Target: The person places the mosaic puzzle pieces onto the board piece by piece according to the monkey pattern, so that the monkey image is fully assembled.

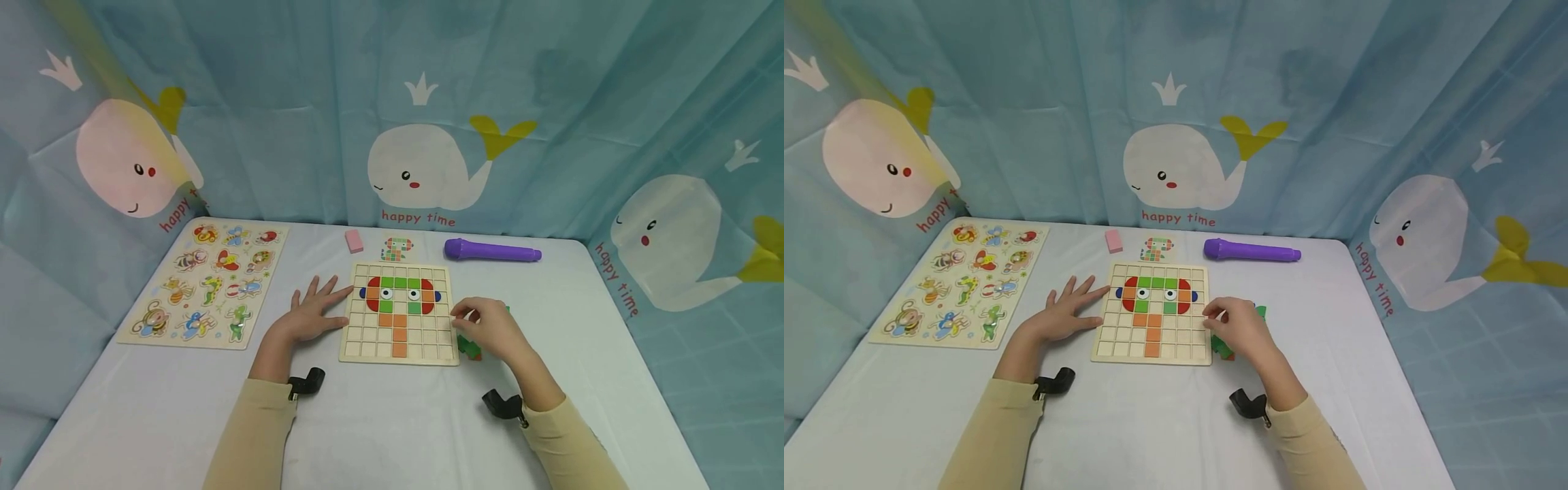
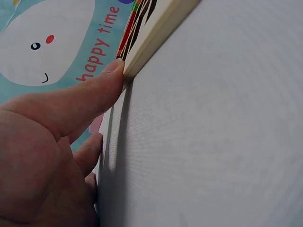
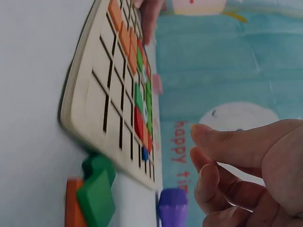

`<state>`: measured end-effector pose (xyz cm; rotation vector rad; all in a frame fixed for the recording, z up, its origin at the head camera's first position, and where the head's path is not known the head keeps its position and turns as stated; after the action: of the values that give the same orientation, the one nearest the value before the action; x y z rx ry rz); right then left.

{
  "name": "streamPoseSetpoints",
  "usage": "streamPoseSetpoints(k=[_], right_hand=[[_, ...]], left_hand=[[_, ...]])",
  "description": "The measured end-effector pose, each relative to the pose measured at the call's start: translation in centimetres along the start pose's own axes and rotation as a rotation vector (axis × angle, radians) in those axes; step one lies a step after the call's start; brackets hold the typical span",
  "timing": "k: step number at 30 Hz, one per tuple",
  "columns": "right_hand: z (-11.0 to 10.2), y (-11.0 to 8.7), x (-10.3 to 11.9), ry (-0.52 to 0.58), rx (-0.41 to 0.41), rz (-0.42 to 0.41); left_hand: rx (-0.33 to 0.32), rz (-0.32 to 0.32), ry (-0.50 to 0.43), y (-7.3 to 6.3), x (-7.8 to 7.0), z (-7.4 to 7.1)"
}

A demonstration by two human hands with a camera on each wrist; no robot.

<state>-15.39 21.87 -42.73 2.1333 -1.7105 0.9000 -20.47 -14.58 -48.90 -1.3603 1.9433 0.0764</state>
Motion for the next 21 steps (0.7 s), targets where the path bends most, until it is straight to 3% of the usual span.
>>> streamPoseSetpoints(k=[9, 21], right_hand=[[-1.3, -0.9, -3.4, 0.01, -0.001, 0.063], [-0.3, -1.7, -5.4, -0.029, 0.164, 0.042]], left_hand=[[0.012, -0.008, 0.008, 0.1, 0.1, 0.1], [0.009, -0.003, 0.005, -0.1, -0.2, -0.1]])
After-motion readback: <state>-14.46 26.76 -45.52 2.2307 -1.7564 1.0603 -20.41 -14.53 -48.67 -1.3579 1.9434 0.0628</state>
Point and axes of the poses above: each hand's wrist, its own y-axis towards the middle knuckle, its own z-axis out of the palm, x = y × z, the point moved 1 cm from there along y, towards the middle knuckle, and after that the axes turned 8 degrees about x, right-handed, at the moved point
